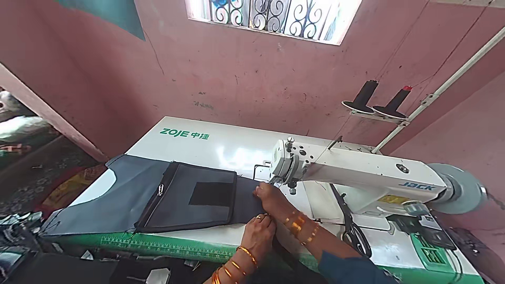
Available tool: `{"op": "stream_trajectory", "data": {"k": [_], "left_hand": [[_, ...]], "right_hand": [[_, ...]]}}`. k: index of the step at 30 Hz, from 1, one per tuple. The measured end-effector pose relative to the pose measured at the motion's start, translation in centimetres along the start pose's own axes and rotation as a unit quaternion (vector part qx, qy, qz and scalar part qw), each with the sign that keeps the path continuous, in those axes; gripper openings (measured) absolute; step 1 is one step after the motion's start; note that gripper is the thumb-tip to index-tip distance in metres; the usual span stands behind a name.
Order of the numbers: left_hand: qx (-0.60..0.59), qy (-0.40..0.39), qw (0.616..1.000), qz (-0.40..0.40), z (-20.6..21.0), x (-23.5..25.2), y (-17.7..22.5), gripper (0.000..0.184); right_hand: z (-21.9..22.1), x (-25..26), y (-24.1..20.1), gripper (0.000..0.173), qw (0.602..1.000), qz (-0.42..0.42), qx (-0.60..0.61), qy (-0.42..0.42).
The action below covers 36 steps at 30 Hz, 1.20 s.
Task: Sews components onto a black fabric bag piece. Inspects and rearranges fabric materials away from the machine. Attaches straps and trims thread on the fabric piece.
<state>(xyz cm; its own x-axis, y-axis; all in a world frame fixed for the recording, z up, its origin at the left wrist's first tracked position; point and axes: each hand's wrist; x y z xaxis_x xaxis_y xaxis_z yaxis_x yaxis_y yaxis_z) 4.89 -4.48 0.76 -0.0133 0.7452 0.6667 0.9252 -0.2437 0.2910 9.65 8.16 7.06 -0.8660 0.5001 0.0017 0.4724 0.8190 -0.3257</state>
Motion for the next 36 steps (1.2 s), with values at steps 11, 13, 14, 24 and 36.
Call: {"op": "stream_trajectory", "data": {"k": [11,13,14,24,36], "left_hand": [[-0.002,0.003,1.000,0.006,0.2,-0.1,-0.1,0.008],[0.010,0.006,1.000,0.010,0.3,-0.1,-0.3,0.008],[0.011,0.005,1.000,0.009,0.4,-0.3,-0.2,0.009],[-0.066,-0.036,0.997,-0.001,0.6,0.3,-0.8,0.022],[-0.051,-0.052,0.997,-0.017,-0.2,1.1,-0.7,0.026]], "right_hand": [[0.6,0.3,1.4,0.026,0.989,-0.142,0.024,0.021],[0.8,-0.2,2.2,0.022,0.975,-0.203,0.078,0.036],[0.0,-1.7,2.5,0.020,0.978,-0.193,0.077,0.024],[-8.4,-14.4,7.6,0.023,0.911,0.365,-0.123,0.150],[-6.0,-4.7,8.5,0.038,0.929,0.339,-0.055,0.140]]}}
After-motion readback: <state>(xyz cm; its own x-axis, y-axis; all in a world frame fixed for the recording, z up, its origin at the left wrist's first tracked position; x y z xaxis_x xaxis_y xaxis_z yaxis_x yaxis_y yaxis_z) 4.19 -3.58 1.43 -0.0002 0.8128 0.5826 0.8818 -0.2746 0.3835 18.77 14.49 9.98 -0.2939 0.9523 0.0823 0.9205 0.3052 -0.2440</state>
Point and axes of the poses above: each hand's wrist, its own x-axis towards the middle knuckle, its own z-axis out of the palm, y = z × x, and after that the axes turned 5 degrees about -x, right-handed
